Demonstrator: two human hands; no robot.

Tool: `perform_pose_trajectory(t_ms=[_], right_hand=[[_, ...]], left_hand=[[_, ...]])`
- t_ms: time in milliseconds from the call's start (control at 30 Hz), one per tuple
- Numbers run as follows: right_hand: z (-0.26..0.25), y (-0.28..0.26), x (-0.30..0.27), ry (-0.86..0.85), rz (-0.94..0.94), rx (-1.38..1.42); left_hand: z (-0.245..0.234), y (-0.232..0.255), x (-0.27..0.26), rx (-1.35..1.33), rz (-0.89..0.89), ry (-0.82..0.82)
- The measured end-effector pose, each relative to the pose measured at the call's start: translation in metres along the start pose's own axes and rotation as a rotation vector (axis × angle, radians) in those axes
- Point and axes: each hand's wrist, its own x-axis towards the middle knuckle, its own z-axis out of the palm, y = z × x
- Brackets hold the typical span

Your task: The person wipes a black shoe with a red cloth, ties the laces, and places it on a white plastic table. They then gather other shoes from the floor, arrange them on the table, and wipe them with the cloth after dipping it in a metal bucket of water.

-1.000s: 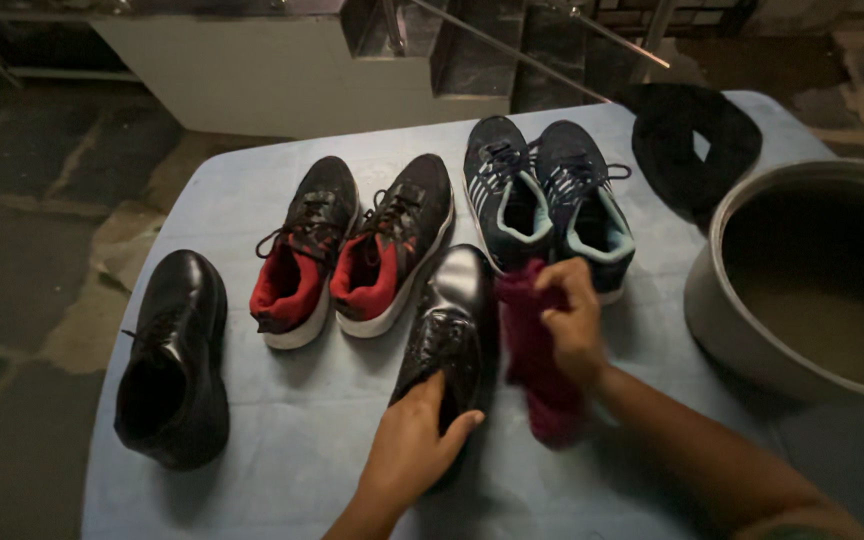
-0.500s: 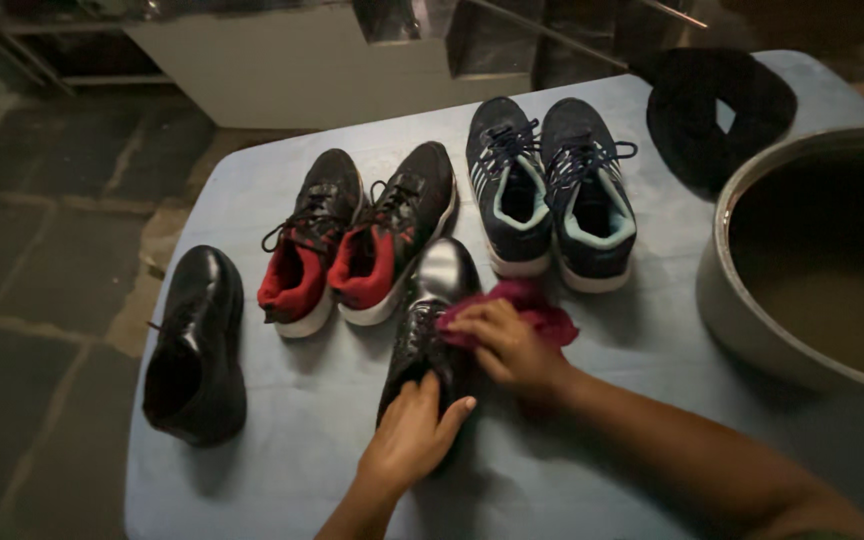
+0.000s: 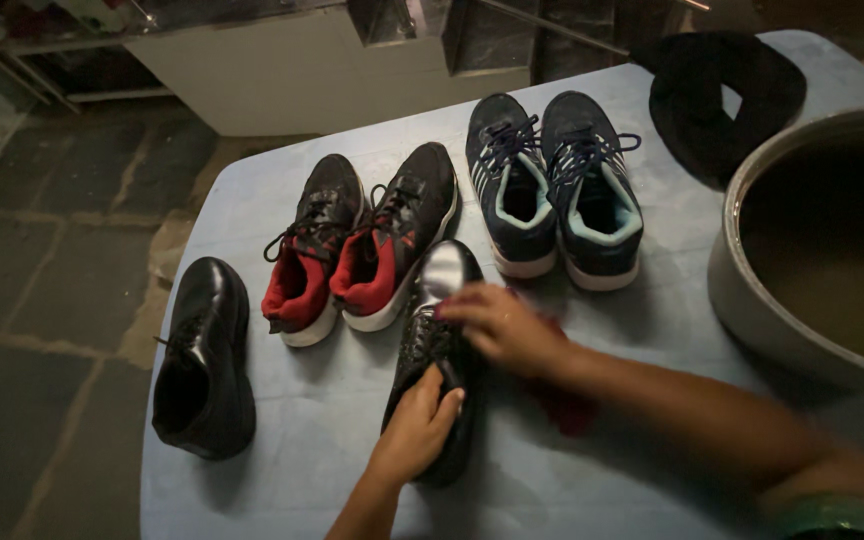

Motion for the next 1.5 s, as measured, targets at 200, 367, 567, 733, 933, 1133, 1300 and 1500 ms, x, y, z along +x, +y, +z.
perform_pose_trajectory(t_ms=[200,367,567,733,933,1133,1300,1500], right_hand=[[0.006,-0.014,-0.043,-0.262,-0.020,0.165],[-0.025,0.000,-0.022,-0.019,0.090,0.062],[-0.013,-0.025,-0.039,-0.057,0.003,0.070],[-0.037,-0.011,-0.040,-0.216,0.113,0.112],[-0.049,-0.010,-0.017,-0.031,0.013,-0.071],[-0.043,-0.020,-0.017,-0.040,-0.091,-0.112],[-0.032,-0.019,-0.019,0.035,-0.068,-0.181],[-0.022,-0.025,-0.033,-0.216,-0.500,-0.114]], left_hand=[[0.007,-0.023,0.004,0.003,-0.062,-0.021],[0.007,-0.032,0.000,0.077,-0.341,-0.279],[0.015,-0.064,0.001,-0.215,-0.103,-0.257],[0.002,-0.037,-0.004,0.014,-0.175,-0.213],[-0.016,-0.002,-0.017,0.448,0.119,-0.106],[-0.018,-0.005,-0.026,0.573,0.182,-0.054],[0.039,-0.012,-0.034,0.715,0.198,-0.108],[0.045,-0.010,-0.034,0.568,0.374,-0.020]])
